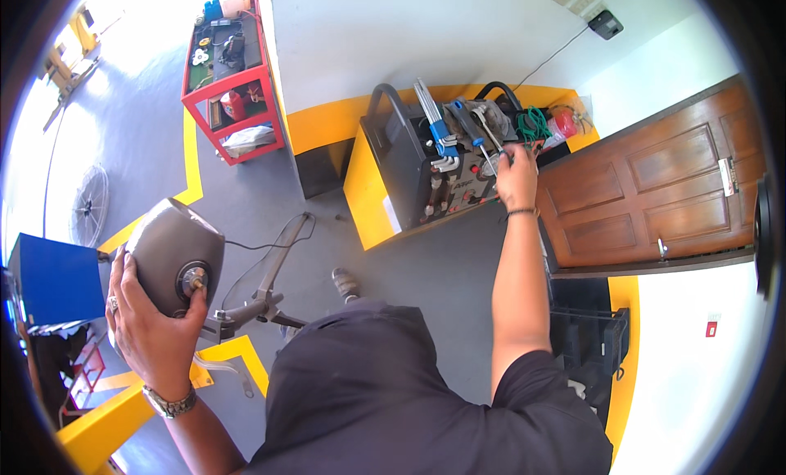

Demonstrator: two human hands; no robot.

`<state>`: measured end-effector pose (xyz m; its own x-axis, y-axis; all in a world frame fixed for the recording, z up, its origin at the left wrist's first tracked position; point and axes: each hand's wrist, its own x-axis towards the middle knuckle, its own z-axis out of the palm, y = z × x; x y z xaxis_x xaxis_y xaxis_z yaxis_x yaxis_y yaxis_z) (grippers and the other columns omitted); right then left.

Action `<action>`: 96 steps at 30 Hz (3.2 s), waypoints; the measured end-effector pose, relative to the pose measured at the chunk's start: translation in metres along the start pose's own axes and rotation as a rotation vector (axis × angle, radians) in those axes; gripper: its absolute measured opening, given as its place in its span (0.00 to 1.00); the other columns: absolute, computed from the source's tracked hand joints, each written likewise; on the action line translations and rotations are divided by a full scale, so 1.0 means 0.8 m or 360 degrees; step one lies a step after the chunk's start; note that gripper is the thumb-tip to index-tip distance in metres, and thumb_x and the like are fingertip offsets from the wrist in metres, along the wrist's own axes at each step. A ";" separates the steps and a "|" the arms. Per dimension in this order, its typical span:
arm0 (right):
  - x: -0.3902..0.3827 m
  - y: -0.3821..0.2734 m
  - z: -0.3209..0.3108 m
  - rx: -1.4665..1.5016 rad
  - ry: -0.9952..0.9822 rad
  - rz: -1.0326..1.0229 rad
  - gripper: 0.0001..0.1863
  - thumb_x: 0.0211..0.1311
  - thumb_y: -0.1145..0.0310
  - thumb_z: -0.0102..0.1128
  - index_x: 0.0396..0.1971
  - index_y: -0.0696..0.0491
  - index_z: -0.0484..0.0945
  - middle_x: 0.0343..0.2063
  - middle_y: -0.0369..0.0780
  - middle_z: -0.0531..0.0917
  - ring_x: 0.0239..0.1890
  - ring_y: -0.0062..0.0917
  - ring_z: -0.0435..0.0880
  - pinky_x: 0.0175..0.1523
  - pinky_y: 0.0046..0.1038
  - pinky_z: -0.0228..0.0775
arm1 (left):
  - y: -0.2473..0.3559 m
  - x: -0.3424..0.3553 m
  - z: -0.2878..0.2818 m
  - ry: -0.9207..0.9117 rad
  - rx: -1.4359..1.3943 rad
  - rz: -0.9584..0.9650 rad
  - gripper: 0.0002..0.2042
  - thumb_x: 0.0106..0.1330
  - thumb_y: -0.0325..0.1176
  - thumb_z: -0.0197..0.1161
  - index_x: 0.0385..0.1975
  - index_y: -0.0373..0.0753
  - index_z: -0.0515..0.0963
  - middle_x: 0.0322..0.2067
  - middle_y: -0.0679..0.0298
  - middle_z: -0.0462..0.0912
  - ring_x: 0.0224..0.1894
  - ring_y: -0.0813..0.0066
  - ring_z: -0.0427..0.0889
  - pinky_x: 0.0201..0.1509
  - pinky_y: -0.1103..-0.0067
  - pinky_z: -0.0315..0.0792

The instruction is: The person disassembles a cylindrical electrical component, removes a dial and internal parts, and uses a screwdriver to adjust wiring and internal mechanisms. The person handles the component and its parts throughout the process.

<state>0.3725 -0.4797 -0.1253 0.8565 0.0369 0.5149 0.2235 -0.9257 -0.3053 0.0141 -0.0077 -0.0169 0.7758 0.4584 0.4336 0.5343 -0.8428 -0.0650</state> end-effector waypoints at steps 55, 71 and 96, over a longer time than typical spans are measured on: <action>-0.226 -0.384 -0.076 0.2693 -0.1760 0.0026 0.15 0.83 0.62 0.50 0.48 0.59 0.78 0.29 0.37 0.81 0.24 0.16 0.77 0.27 0.19 0.68 | 0.004 0.001 -0.010 -0.0047 -0.0173 0.0005 0.45 0.53 0.59 0.74 0.64 0.29 0.72 0.65 0.42 0.75 0.68 0.44 0.74 0.72 0.53 0.65; -0.293 -0.434 -0.045 0.2373 -0.1286 -0.0181 0.15 0.85 0.60 0.46 0.54 0.56 0.74 0.34 0.36 0.79 0.33 0.16 0.74 0.40 0.21 0.71 | -0.008 -0.010 -0.019 -0.0086 -0.0270 0.0183 0.50 0.46 0.56 0.80 0.67 0.30 0.68 0.69 0.45 0.71 0.70 0.47 0.72 0.74 0.56 0.63; -0.256 -0.490 -0.102 0.2831 -0.2073 0.1243 0.35 0.81 0.36 0.31 0.36 0.53 0.73 0.19 0.32 0.66 0.20 0.19 0.61 0.30 0.25 0.59 | -0.018 -0.010 -0.018 -0.0174 -0.0224 0.0265 0.52 0.45 0.49 0.83 0.70 0.31 0.64 0.70 0.47 0.69 0.72 0.51 0.69 0.73 0.58 0.62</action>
<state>0.0716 -0.1549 -0.0457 0.5246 0.7654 -0.3728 -0.7504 0.2088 -0.6272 -0.0044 -0.0031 -0.0062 0.8851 0.3312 0.3271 0.3499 -0.9368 0.0018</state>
